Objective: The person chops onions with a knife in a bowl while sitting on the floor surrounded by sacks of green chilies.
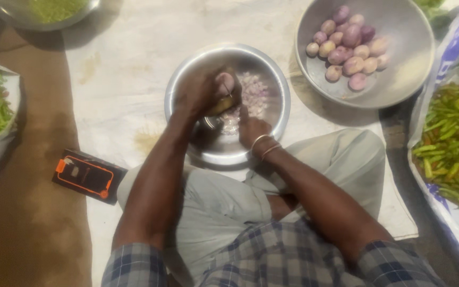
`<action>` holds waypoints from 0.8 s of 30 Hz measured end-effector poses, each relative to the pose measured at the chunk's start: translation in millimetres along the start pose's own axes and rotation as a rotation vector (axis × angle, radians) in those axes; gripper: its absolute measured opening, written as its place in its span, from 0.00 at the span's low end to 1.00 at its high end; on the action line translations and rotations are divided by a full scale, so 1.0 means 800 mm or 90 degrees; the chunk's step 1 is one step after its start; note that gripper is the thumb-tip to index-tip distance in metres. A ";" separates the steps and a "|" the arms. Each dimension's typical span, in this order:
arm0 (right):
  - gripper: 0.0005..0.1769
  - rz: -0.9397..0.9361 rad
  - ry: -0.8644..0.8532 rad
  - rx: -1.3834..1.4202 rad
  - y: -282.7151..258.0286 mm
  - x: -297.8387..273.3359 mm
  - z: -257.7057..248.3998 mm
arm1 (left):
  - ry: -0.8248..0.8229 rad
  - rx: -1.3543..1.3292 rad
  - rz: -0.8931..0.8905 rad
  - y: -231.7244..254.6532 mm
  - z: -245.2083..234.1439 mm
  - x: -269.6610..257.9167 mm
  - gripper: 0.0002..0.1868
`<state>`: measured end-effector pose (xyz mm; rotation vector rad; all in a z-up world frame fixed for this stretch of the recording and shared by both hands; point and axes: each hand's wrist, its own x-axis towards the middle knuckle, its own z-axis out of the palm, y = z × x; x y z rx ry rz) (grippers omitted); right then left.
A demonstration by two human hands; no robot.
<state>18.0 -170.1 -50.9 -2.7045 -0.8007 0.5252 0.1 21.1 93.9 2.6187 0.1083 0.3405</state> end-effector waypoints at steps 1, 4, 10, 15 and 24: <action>0.29 -0.007 0.011 -0.003 0.002 -0.002 0.007 | 0.021 0.000 0.005 -0.004 0.000 -0.004 0.13; 0.28 -0.020 0.026 0.020 -0.001 -0.005 0.008 | -0.005 0.050 -0.019 -0.019 -0.004 -0.009 0.14; 0.27 -0.031 -0.034 0.162 -0.016 -0.043 -0.038 | -0.112 0.132 -0.051 -0.025 0.016 -0.014 0.18; 0.30 -0.090 0.029 0.333 -0.004 -0.104 -0.090 | 0.025 0.137 0.063 -0.015 0.011 -0.014 0.36; 0.27 0.059 0.023 0.409 0.032 -0.133 -0.115 | -0.089 -0.046 -0.109 0.014 0.030 -0.007 0.20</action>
